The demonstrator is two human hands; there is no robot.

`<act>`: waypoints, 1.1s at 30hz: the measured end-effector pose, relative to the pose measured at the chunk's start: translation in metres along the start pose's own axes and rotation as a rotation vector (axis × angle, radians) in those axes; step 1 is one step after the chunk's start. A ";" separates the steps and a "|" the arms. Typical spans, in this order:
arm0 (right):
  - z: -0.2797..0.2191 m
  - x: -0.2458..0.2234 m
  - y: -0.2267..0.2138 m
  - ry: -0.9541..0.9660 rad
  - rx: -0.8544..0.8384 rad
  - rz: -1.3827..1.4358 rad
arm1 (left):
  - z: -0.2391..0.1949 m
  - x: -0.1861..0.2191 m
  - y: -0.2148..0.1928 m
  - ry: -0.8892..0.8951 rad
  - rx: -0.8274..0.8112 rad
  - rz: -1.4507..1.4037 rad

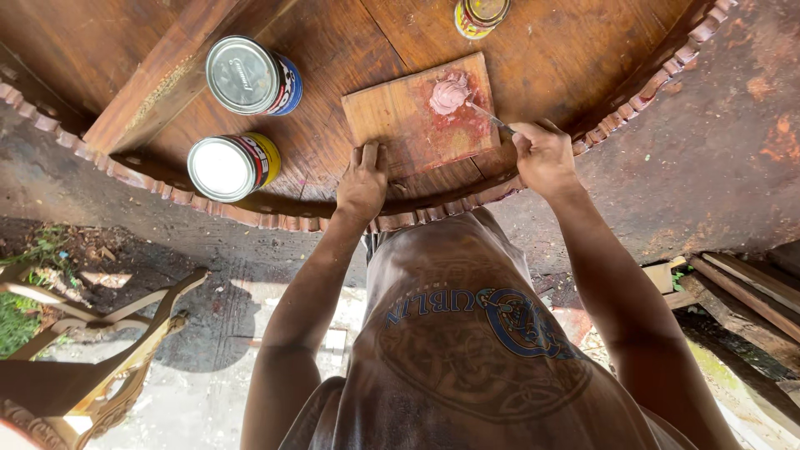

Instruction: The person scoops red and white paint from separate cans onto a wooden board using a putty knife. They then mix the two colors together on the board to create a blended pink mixture.

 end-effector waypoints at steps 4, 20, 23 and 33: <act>0.017 0.041 0.024 -0.016 -0.185 -0.397 | 0.018 0.004 -0.011 -0.019 -0.062 -0.020; 0.037 0.048 -0.032 -0.283 -0.215 -0.371 | 0.188 0.047 -0.102 0.089 0.490 -0.414; 0.051 0.050 -0.038 -0.318 -0.143 -0.016 | 0.224 0.068 -0.101 0.114 0.524 -0.423; 0.070 0.064 -0.021 0.077 -0.446 0.102 | 0.279 0.091 -0.050 -0.113 0.566 -0.210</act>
Point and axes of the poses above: each hand's wrist, its own z-axis towards the middle knuckle, its own y-axis out of the palm, x = y × z, the point moved 3 cm from there along z, towards the middle knuckle, and after that the axes turned 5 degrees about z, right-handed, at the moved point
